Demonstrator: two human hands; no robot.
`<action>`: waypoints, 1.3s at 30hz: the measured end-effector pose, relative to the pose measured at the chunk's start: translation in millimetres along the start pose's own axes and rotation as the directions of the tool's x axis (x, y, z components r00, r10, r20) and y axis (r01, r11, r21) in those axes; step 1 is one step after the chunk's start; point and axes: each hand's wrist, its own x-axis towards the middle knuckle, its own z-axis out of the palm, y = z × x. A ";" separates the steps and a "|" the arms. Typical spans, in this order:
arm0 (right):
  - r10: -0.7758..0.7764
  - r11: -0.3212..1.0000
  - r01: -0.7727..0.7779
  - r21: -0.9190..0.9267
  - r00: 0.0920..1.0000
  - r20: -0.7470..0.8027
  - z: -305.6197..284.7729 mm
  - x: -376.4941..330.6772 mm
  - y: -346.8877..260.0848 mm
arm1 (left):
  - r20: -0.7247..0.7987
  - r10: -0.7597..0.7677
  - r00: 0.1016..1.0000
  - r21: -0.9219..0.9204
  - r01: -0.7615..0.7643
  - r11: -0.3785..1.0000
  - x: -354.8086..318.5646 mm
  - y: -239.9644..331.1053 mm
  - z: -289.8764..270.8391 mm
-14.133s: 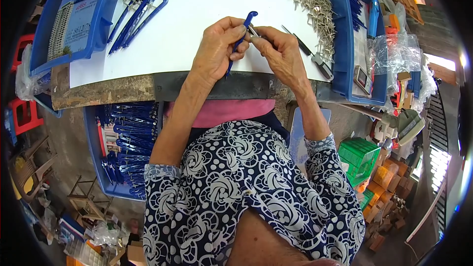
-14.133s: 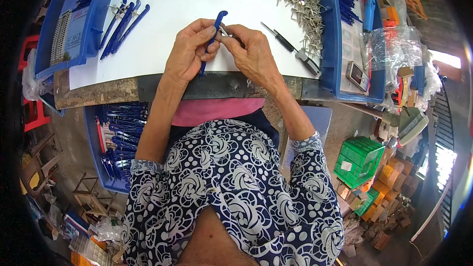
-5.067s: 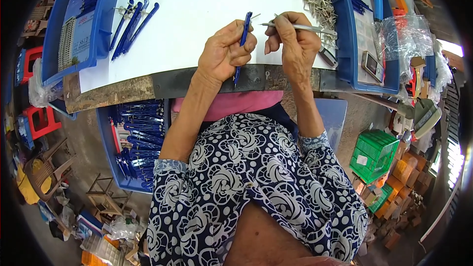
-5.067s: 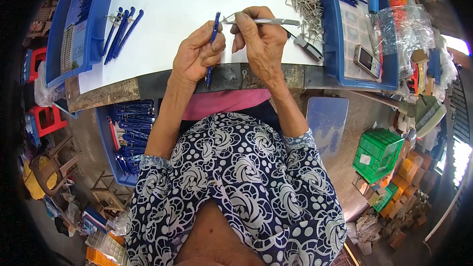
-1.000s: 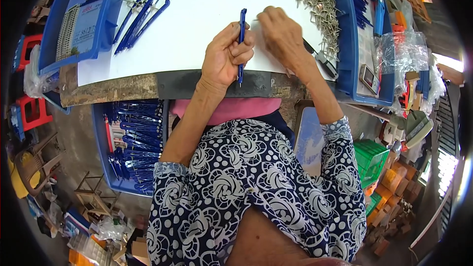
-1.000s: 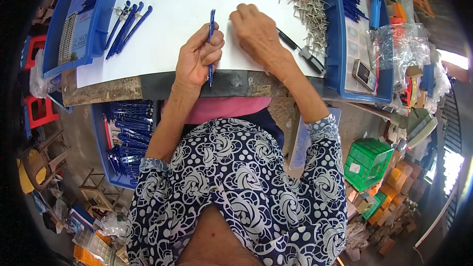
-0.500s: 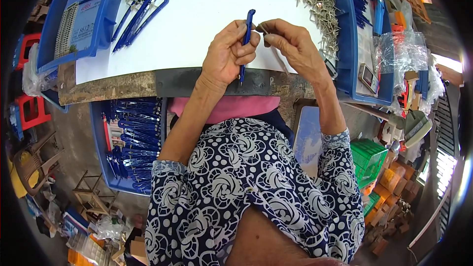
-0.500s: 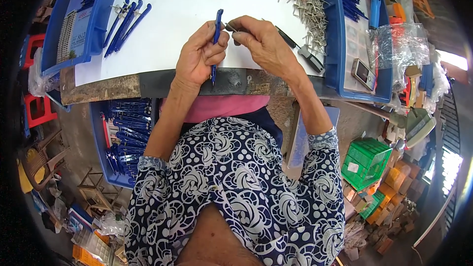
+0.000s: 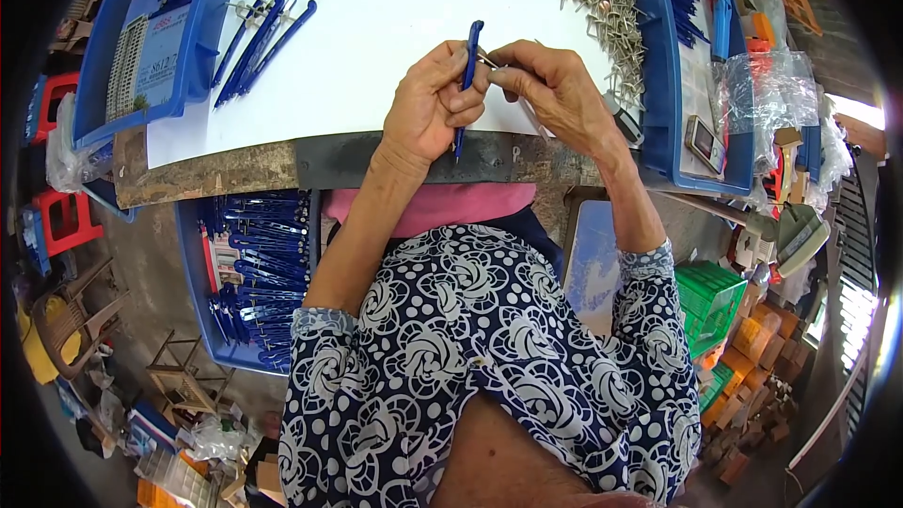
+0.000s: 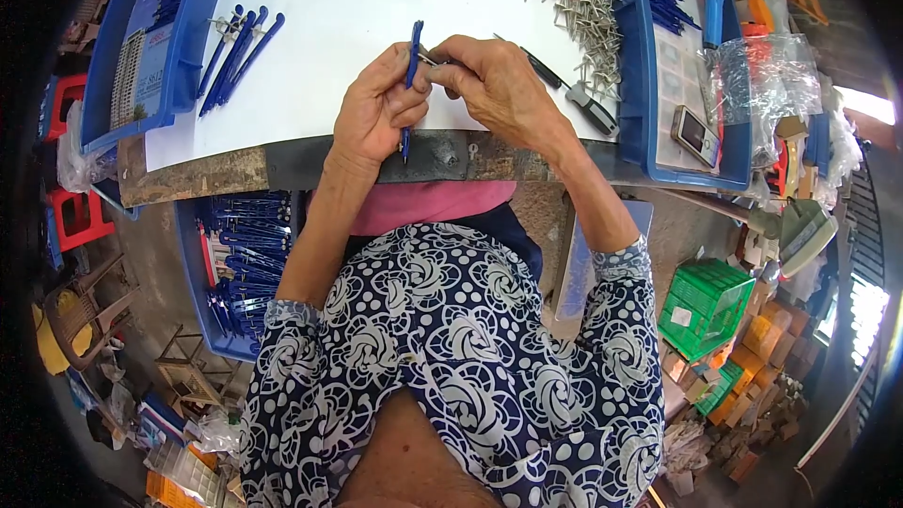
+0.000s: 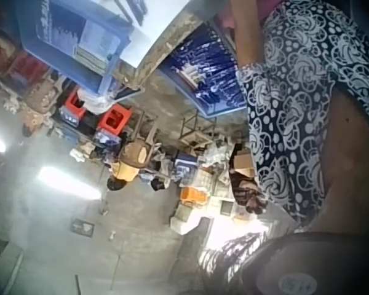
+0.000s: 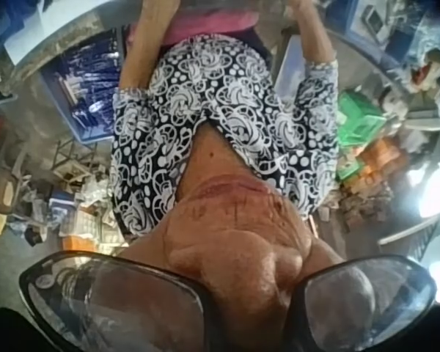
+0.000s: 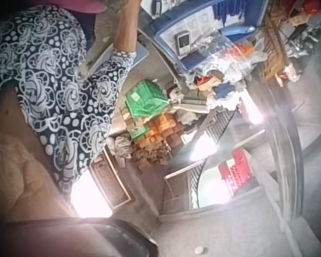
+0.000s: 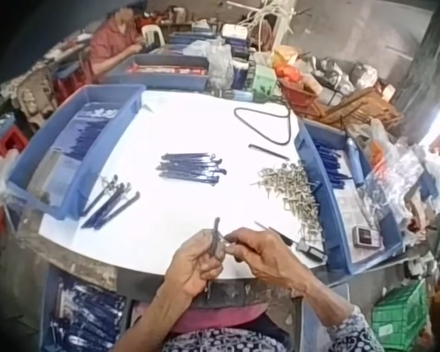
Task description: Assembling small metal components onto blue plastic pen clips at a manual workstation.
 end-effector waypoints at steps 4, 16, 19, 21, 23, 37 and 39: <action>0.019 0.999 -0.020 0.049 1.000 0.023 0.4 1.2 1.8 | -0.051 0.005 0.999 0.051 -0.003 0.999 -0.2 -0.2 3.7; 0.059 0.996 -0.064 0.062 0.995 0.076 -4.5 -0.9 2.3 | -0.064 0.044 0.997 0.179 -0.032 0.983 0.6 -3.4 9.5; 0.099 0.994 -0.101 0.051 0.994 0.042 -5.5 -3.2 -5.1 | -0.082 0.062 0.995 0.242 -0.040 0.970 0.1 -4.7 12.0; 0.107 0.993 -0.109 0.054 0.993 0.050 -6.1 -3.7 -4.5 | -0.090 0.084 0.992 0.283 -0.056 0.958 -0.4 -7.0 13.7; 0.112 0.992 -0.116 0.056 0.992 0.060 -6.0 -4.0 -4.2 | -0.096 0.110 0.989 0.324 -0.073 0.943 -1.6 -8.3 14.9; -0.320 0.784 0.171 -0.596 0.935 -0.153 11.0 -11.4 11.9 | -0.080 0.193 0.978 0.579 -0.112 0.808 -0.5 -14.6 19.7; -0.349 0.760 0.169 -0.628 0.921 -0.175 11.8 -11.1 11.1 | -0.095 0.189 0.977 0.598 -0.096 0.796 -0.3 -15.8 23.4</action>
